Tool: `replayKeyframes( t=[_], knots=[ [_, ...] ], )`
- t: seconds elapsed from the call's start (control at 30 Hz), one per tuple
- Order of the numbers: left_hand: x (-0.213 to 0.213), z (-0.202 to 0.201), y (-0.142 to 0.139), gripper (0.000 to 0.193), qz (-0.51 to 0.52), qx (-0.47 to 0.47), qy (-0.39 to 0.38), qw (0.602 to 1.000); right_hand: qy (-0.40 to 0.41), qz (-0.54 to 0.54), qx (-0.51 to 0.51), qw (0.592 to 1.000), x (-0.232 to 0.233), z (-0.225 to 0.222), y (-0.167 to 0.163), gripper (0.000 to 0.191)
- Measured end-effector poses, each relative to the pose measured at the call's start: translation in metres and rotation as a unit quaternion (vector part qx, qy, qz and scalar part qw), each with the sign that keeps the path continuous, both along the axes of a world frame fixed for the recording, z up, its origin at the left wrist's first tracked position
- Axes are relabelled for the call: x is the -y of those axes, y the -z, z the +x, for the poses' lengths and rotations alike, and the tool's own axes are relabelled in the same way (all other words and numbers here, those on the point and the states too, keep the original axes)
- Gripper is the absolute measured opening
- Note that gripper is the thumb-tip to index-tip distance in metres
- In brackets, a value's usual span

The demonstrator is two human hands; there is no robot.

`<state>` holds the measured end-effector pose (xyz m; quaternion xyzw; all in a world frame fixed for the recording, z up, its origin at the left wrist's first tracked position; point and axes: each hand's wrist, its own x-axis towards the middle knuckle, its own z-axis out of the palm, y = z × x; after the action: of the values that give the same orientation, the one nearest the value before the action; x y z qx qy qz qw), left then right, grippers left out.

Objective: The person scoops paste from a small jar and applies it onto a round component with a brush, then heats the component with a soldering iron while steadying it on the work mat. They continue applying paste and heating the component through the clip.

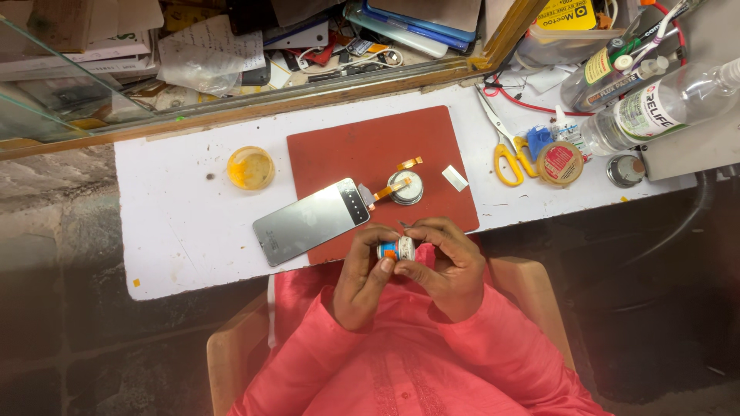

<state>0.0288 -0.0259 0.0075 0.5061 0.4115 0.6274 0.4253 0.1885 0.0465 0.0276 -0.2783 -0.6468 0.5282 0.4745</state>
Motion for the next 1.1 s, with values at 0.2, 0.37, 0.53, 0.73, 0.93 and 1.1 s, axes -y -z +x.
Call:
replayKeyframes(
  t=[0.2,0.37,0.53,0.73,0.93,1.1],
  knots=[
    [-0.007,0.007,-0.001,0.038,-0.124,-0.003,-0.066,0.990,-0.010,0.110,0.026,0.994,-0.004,-0.004,-0.005,0.050],
    [-0.014,-0.006,0.008,0.062,-0.263,0.145,-0.056,0.952,-0.051,0.223,0.069,0.971,-0.013,0.007,-0.018,0.048],
    [-0.008,-0.024,0.009,0.060,-0.234,0.288,-0.024,0.928,0.092,0.210,0.168,0.959,-0.052,0.032,-0.031,0.029],
    [0.001,-0.026,0.003,0.042,-0.188,0.265,0.022,0.945,0.161,0.278,0.338,0.884,-0.176,0.030,-0.006,0.047],
    [0.005,-0.031,-0.001,0.026,-0.147,0.312,0.043,0.938,0.156,0.264,0.334,0.891,-0.195,0.040,0.012,0.051],
    [0.002,-0.033,-0.001,0.029,-0.149,0.329,0.046,0.931,0.175,0.206,0.227,0.936,-0.153,0.052,0.001,0.015]
  ],
)
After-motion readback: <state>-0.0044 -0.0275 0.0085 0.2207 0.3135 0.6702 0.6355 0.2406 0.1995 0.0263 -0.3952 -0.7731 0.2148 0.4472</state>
